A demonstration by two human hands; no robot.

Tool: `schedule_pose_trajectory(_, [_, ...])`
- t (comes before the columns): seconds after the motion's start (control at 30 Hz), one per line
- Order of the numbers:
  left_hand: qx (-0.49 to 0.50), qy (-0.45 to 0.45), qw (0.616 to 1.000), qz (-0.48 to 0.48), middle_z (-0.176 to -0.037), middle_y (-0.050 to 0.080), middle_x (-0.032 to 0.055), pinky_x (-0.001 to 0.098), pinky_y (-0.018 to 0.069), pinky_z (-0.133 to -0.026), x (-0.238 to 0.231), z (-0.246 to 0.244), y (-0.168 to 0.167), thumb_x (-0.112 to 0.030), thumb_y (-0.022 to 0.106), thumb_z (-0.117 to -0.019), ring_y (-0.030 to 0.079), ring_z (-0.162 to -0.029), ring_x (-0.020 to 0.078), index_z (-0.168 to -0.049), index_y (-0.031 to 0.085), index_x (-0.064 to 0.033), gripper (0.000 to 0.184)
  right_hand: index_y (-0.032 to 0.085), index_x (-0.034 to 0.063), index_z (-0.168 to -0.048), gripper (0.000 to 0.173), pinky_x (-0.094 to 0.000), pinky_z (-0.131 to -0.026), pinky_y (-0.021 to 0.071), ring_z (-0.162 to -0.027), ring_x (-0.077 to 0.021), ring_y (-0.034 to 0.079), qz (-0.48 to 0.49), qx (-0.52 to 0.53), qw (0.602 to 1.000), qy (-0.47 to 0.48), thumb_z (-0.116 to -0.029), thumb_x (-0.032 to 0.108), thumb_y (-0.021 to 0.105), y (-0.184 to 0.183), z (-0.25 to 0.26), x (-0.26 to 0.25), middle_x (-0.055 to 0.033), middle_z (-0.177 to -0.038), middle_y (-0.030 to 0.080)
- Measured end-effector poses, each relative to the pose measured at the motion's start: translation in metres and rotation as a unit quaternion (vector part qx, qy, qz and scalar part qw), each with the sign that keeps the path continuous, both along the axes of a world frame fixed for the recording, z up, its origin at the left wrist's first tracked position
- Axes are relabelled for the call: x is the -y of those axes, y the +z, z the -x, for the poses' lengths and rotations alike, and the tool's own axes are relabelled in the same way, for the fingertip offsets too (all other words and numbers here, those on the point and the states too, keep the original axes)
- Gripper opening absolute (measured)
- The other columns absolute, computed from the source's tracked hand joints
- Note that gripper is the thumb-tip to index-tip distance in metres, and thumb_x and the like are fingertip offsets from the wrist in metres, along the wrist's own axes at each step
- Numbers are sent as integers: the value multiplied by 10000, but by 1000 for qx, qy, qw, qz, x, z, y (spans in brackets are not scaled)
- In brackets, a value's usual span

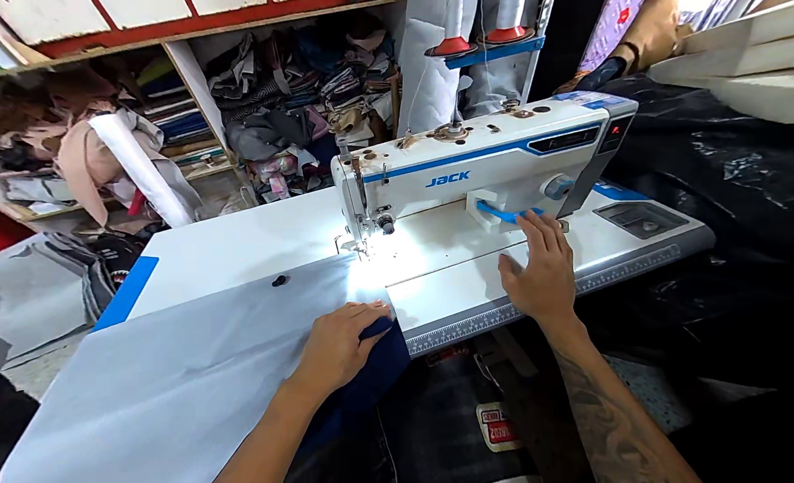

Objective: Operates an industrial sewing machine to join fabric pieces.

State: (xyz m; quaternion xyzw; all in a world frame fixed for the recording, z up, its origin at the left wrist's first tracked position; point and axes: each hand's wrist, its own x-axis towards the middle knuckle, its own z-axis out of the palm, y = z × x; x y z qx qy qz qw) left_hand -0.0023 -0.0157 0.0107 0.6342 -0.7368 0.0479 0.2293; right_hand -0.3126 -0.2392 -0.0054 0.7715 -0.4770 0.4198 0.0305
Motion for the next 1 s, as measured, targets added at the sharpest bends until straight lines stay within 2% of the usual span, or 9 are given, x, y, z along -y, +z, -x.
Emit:
schedule_pose_trajectory(0.07, [4,-1,1000,-2,-1322,672,-189,288,547,-1008,0,0,1,-450,607,-1009,598,-1246,-19,-1214,732,-355,258,621,69,-1363,468,-580,-1156,378,-1417,-339,475,-14,-5,1000,-3,-947,278,583,-3,0,2,-133,-1486,552])
schedule_pose_trajectory(0.13, [1,-5,1000,-5,-1311,680,-183,285,550,-996,-3,0,2,-441,611,-1008,604,-1234,-21,-1213,738,-349,258,651,40,-1311,417,-579,-1132,405,-1375,-355,520,-25,-16,1000,-7,-975,261,543,-5,-1,2,-162,-1449,578])
schedule_pose_trajectory(0.33, [-5,-22,1000,3,-1275,703,-168,283,554,-985,-4,0,3,-368,659,-988,632,-1194,0,-1205,753,-315,242,650,31,-1308,404,-585,-1139,393,-1378,-342,523,-23,-2,1000,-4,-984,243,533,-3,-1,2,-169,-1438,588])
schedule_pose_trajectory(0.5, [-12,-38,999,6,-1264,708,-169,298,557,-996,-6,-1,5,-321,672,-986,630,-1212,12,-1201,753,-319,230,645,19,-1311,404,-597,-1133,393,-1383,-360,516,-26,2,1000,4,-988,236,535,-3,0,2,-182,-1437,585])
schedule_pose_trajectory(0.8, [-38,-54,998,-12,-1237,723,-158,315,564,-981,-10,1,11,-317,680,-982,648,-1185,23,-1199,756,-311,230,635,27,-1327,412,-638,-1109,393,-1390,-382,503,-38,7,999,12,-985,234,533,-1,2,-1,-191,-1465,561])
schedule_pose_trajectory(1.0, [-48,-59,997,-7,-1212,732,-160,295,561,-986,-14,4,13,-329,681,-984,649,-1178,17,-1189,761,-302,222,662,39,-1287,388,-601,-1107,418,-1371,-354,538,-14,14,1000,2,-966,220,539,3,0,1,-179,-1425,605])
